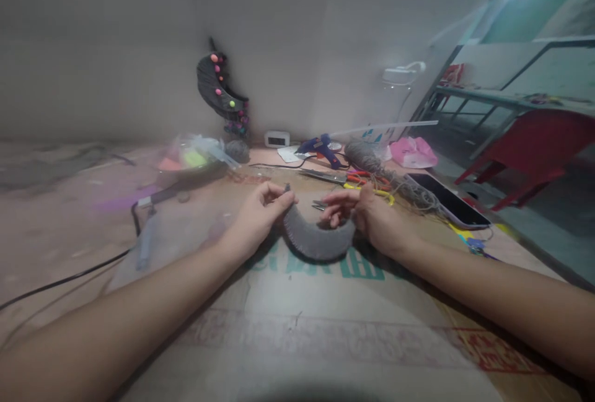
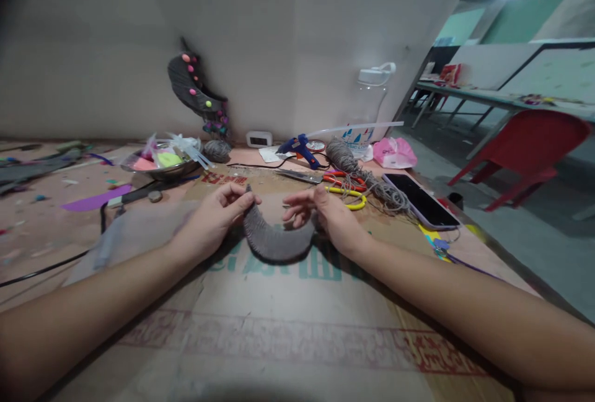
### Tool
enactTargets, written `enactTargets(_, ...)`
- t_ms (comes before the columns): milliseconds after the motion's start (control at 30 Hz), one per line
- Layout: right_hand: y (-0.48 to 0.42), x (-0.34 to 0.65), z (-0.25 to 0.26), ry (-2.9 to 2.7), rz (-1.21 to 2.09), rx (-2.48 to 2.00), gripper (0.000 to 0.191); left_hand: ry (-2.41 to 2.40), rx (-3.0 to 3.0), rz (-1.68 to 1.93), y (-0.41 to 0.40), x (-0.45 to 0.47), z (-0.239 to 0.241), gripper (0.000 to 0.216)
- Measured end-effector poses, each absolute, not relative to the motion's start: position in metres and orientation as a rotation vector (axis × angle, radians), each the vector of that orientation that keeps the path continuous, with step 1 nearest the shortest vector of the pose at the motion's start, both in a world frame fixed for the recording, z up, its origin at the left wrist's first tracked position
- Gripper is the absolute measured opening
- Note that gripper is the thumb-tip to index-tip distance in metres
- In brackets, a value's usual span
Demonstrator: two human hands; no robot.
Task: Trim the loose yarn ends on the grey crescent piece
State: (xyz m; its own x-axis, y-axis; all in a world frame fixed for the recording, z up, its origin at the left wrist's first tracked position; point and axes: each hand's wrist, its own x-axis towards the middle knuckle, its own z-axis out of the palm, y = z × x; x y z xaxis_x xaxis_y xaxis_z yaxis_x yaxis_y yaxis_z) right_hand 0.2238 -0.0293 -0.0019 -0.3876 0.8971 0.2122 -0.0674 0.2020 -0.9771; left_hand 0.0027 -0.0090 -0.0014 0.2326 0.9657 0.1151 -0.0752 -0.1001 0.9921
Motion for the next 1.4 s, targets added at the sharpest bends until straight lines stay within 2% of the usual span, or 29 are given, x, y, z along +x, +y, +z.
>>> enactTargets(133,-0.031,0.222,0.002,-1.615,1.273,-0.861,0.057,0.963,1.342,1.228,-0.012,0.004,0.001,0.027)
enactTargets(300,-0.042,0.218,0.011,-1.732,1.281,-1.013,0.039,0.854,1.454,0.979,-0.023,0.007,0.006,0.029)
enactTargets(500,-0.033,0.219,0.005,-1.521,1.761,-0.798,0.047,0.834,1.427,0.866,-0.026,0.008,0.005,0.032)
enactTargets(567,-0.031,0.218,0.004,-1.491,1.804,-0.794,0.047,0.813,1.392,0.886,-0.024,0.008,0.005,0.033)
enactTargets(767,-0.041,0.206,0.012,-1.912,1.336,-1.116,0.026,0.797,1.506,0.904,-0.023,0.01,0.002,0.022)
enactTargets(867,-0.046,0.202,0.012,-2.097,1.09,-1.087,0.025,0.808,1.555,0.867,-0.026,0.011,0.002,0.017)
enactTargets(1400,-0.048,0.199,0.01,-2.265,0.957,-1.141,0.024,0.907,1.629,0.817,-0.029,0.007,0.007,0.015)
